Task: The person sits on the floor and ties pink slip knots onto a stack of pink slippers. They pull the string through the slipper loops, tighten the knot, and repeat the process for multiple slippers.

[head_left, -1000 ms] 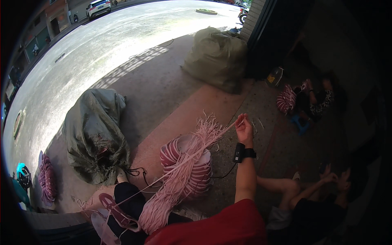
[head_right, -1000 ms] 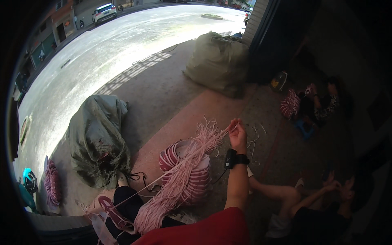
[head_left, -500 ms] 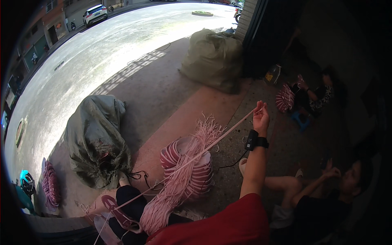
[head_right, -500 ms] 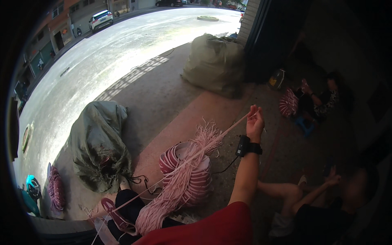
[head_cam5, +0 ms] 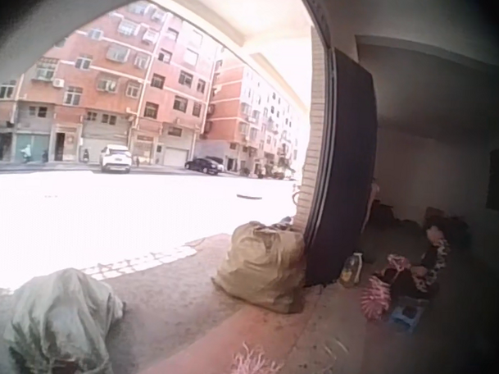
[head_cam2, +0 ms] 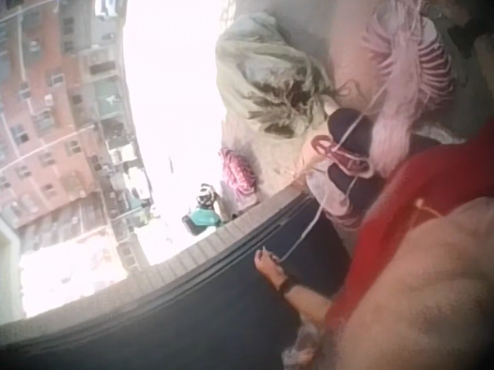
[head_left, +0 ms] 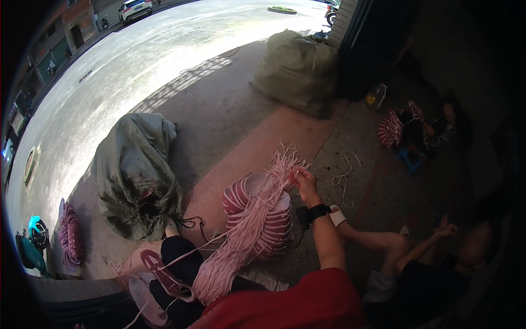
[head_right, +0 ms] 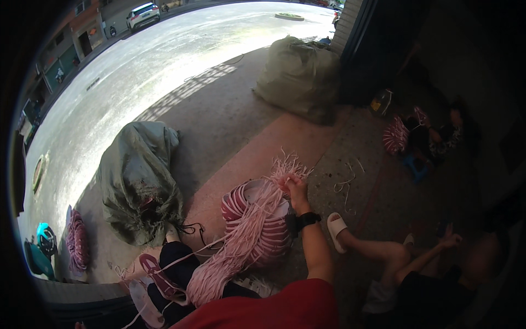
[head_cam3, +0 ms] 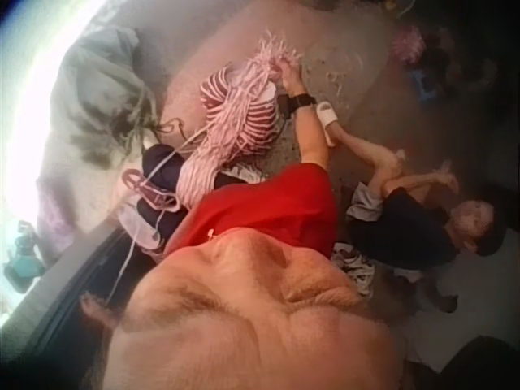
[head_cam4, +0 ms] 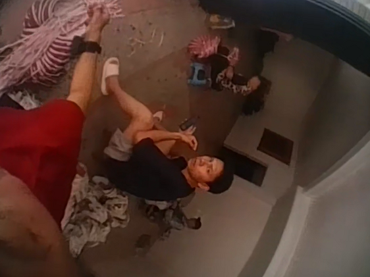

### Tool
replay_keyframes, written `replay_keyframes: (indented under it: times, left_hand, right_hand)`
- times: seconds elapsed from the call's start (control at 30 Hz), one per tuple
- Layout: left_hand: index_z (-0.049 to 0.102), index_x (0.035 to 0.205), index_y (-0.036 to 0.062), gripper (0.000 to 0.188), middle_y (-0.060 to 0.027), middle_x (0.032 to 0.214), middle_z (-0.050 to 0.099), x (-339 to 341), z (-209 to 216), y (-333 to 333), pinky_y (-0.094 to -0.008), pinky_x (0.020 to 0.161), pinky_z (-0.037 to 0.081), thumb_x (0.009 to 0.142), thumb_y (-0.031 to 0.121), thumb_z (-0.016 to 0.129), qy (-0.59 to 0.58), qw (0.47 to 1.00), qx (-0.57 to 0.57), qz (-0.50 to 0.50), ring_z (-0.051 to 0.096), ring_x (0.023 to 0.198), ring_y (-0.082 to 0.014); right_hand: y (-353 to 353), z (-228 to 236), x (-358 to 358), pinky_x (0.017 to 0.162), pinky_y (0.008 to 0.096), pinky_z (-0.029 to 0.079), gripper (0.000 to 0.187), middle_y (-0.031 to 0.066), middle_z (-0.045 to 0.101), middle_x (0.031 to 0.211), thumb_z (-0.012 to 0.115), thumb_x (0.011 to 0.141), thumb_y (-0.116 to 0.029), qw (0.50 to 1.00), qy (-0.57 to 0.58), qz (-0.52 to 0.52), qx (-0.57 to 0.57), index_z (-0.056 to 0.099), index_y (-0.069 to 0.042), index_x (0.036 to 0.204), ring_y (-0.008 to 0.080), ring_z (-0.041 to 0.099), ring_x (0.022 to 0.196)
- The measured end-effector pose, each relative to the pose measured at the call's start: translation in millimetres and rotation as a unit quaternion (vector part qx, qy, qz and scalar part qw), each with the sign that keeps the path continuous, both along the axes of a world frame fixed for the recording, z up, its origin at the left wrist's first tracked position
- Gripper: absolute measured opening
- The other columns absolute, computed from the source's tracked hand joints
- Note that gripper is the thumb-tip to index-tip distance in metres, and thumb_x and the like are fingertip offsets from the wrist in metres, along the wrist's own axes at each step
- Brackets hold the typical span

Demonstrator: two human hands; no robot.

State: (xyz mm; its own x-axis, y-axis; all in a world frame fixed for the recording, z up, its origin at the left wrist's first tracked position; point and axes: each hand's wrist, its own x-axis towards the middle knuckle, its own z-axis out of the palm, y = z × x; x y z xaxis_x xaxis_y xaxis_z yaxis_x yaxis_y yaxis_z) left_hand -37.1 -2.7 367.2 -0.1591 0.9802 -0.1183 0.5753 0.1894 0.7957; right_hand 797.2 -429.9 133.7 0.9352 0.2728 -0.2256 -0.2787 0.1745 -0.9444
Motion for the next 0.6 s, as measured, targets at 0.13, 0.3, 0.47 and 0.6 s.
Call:
replay_keyframes:
  times: [0.13, 0.3, 0.47, 0.6]
  left_hand:
    - [0.04, 0.128, 0.0014, 0.051, -0.0095, 0.074, 0.06, 5, -116, 16, -0.0235, 0.035, 0.042, 0.08, 0.008, 0.058, -0.046, 0.994, -0.068, -0.067, 0.057, 0.047, -0.0162]
    - [0.055, 0.095, -0.0014, 0.026, -0.0155, 0.076, 0.06, 152, -164, -34, -0.0333, 0.047, 0.048, 0.074, 0.009, 0.066, -0.099, 0.963, -0.209, -0.135, 0.06, 0.056, -0.0253]
    - [0.055, 0.115, -0.0051, 0.041, -0.014, 0.087, 0.067, 151, -201, -63, -0.0249, 0.058, 0.05, 0.084, 0.02, 0.065, -0.069, 0.915, -0.302, -0.257, 0.065, 0.069, -0.0185]
    - [0.062, 0.097, -0.0042, 0.025, -0.0099, 0.076, 0.064, 170, -183, -83, -0.0247, 0.055, 0.049, 0.084, 0.017, 0.063, -0.078, 0.902, -0.306, -0.293, 0.064, 0.067, -0.0163]
  right_hand:
    - [50, -21, -48, 0.063, 0.0265, 0.052, 0.029, 0.0087, 0.067, 0.083, 0.056, 0.092, -0.031, 0.988, 0.07, 0.089, -0.103, 0.063, -0.003, 0.094, 0.0151, 0.064, 0.077]
    - [82, -101, -100, 0.062, 0.0283, 0.046, 0.026, 0.0034, 0.062, 0.073, 0.055, 0.091, -0.021, 0.832, -0.472, 0.201, -0.212, 0.065, 0.002, 0.087, 0.0122, 0.058, 0.065]
    - [105, -45, -157, 0.057, 0.0264, 0.044, 0.024, 0.0033, 0.058, 0.066, 0.054, 0.092, -0.019, 0.931, -0.187, 0.276, -0.151, 0.064, 0.003, 0.091, 0.0095, 0.055, 0.062]
    - [90, 22, -69, 0.056, 0.0252, 0.043, 0.027, 0.0034, 0.057, 0.062, 0.054, 0.092, -0.023, 0.93, -0.25, 0.174, -0.205, 0.063, 0.003, 0.092, 0.0095, 0.054, 0.059]
